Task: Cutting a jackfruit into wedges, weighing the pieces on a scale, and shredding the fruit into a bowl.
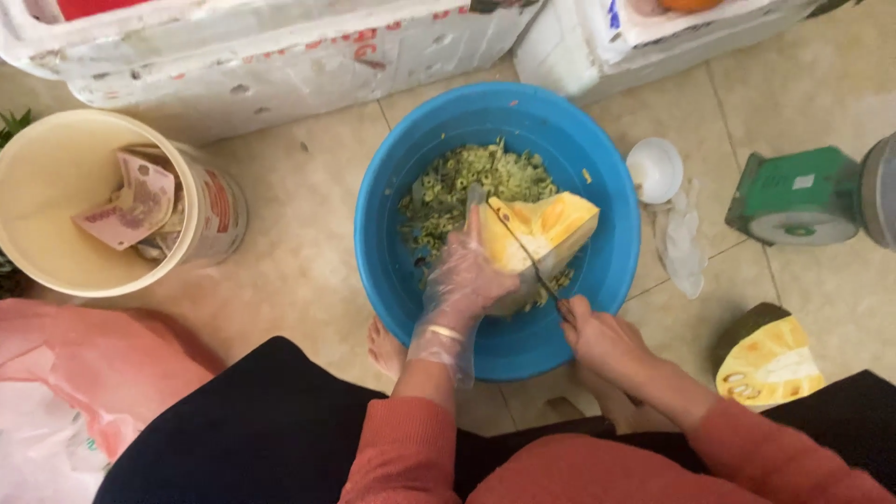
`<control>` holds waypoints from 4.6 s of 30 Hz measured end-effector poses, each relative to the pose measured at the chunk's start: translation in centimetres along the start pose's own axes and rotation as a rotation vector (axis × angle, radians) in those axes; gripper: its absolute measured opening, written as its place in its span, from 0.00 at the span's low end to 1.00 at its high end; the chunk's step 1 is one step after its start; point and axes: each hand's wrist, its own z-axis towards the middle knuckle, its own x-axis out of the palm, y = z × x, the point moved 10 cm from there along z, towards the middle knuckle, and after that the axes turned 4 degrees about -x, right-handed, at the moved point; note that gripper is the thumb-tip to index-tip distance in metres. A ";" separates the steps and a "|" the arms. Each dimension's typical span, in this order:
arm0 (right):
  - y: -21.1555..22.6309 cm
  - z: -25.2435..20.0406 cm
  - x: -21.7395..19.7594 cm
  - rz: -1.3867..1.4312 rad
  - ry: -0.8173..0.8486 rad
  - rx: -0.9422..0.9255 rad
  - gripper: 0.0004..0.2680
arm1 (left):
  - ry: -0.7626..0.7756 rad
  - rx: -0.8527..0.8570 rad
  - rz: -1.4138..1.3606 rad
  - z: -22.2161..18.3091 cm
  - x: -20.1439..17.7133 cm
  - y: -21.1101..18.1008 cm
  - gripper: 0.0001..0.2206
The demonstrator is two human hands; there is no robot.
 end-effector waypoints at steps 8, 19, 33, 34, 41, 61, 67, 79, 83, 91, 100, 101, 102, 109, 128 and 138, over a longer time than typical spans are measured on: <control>3.8 -8.9 -2.7 -0.086 0.122 0.143 0.10 | 0.091 -0.090 -0.125 2.0 -0.2 2.0 0.60; -2.4 -4.2 0.2 -0.173 0.018 0.057 0.10 | -0.011 -0.066 -0.295 7.2 1.3 5.4 0.60; -0.9 -2.2 -1.6 -0.032 -0.040 -0.030 0.10 | -0.064 0.005 -0.244 7.2 -4.8 0.6 0.63; -2.3 -2.9 -1.0 -0.092 -0.029 -0.006 0.11 | -0.072 0.028 -0.330 7.0 -5.5 0.4 0.59; -6.0 -0.9 2.1 -0.188 -0.073 0.018 0.12 | -0.056 0.003 -0.620 8.3 -6.6 1.5 0.54; -6.7 -4.5 1.8 -0.093 -0.085 0.079 0.13 | -0.128 0.003 -0.586 10.7 -5.8 4.0 0.28; -6.1 -5.2 0.5 -0.064 -0.128 0.113 0.14 | -0.083 -0.008 -0.593 8.7 -5.5 3.2 0.28; -6.4 -4.7 1.2 -0.093 -0.106 0.131 0.13 | 0.083 -0.115 -0.416 4.8 -8.1 -0.8 0.50; -7.1 -4.6 1.5 -0.088 -0.114 0.159 0.14 | 0.123 -0.130 -0.483 5.2 -6.7 -0.8 0.57; -7.1 -4.9 0.5 0.073 -0.107 0.167 0.12 | 0.038 -0.160 -0.397 3.9 -7.2 -0.8 0.49; -3.0 -2.6 2.4 -0.052 -0.120 0.103 0.14 | 0.028 -0.172 -0.316 0.3 -6.7 -1.0 0.48; -1.8 -1.9 2.3 -0.039 -0.075 0.094 0.11 | 0.053 -0.229 -0.128 -0.1 -6.4 -0.5 0.45; -1.8 -1.2 2.4 -0.037 -0.078 0.093 0.11 | 0.051 -0.226 -0.126 0.4 -5.7 -0.3 0.45; -0.6 0.3 1.1 -0.056 -0.133 0.030 0.09 | -0.042 -0.255 -0.215 1.2 -5.1 -0.2 0.47; 0.3 -1.1 1.6 0.093 -0.079 0.053 0.13 | -0.119 -0.232 -0.110 4.0 -3.1 1.7 0.54; -0.7 0.8 2.0 0.117 -0.078 0.028 0.13 | -0.118 -0.255 -0.094 5.1 -2.7 2.9 0.52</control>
